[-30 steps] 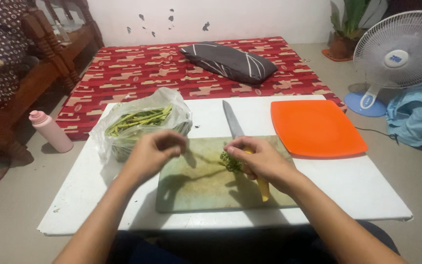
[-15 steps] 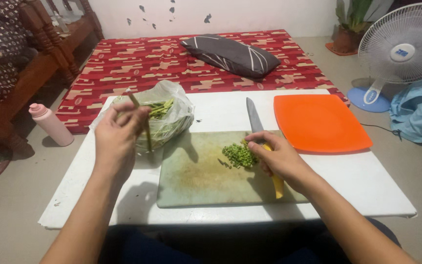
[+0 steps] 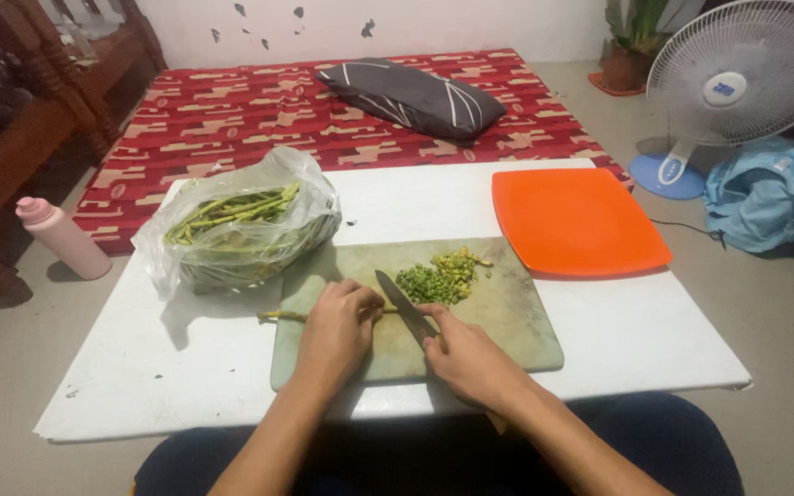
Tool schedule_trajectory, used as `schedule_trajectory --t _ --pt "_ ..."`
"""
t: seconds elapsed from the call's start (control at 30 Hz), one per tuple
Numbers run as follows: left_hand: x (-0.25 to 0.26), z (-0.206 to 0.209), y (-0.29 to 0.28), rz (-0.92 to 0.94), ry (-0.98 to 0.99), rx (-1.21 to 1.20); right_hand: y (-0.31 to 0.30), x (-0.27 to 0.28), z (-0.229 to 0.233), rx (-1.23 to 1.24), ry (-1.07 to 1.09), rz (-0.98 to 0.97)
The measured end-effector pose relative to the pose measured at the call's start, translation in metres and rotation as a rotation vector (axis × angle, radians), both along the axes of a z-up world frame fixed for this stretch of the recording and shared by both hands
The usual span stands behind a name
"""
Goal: The person sits on the floor and uses a knife to chop long green vegetables into small pieces on a cutting board. The chopped pieces accumulate on the board as the person continues the task.
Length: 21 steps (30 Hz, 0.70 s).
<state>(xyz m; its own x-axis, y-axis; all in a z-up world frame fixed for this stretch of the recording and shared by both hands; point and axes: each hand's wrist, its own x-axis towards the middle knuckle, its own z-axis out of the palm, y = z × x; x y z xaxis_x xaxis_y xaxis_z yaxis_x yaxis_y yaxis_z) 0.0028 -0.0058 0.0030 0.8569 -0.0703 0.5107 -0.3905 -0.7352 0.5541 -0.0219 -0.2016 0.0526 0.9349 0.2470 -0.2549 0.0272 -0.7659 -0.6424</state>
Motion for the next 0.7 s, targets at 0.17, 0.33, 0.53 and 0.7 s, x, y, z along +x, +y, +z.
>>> schedule_trajectory --t 0.17,0.33,0.53,0.7 --pt "-0.004 0.005 -0.001 0.005 0.033 0.036 -0.005 0.001 0.008 -0.093 -0.057 0.003" --pt "-0.006 0.009 -0.003 0.036 0.062 0.023 -0.015 -0.001 0.020 -0.147 -0.056 -0.038" --pt "-0.004 0.005 -0.015 0.011 -0.008 0.039 0.005 -0.015 0.010 -0.133 -0.109 0.018" --pt "-0.003 0.001 -0.017 0.008 -0.018 -0.014 0.015 -0.024 0.017 -0.147 -0.087 0.007"
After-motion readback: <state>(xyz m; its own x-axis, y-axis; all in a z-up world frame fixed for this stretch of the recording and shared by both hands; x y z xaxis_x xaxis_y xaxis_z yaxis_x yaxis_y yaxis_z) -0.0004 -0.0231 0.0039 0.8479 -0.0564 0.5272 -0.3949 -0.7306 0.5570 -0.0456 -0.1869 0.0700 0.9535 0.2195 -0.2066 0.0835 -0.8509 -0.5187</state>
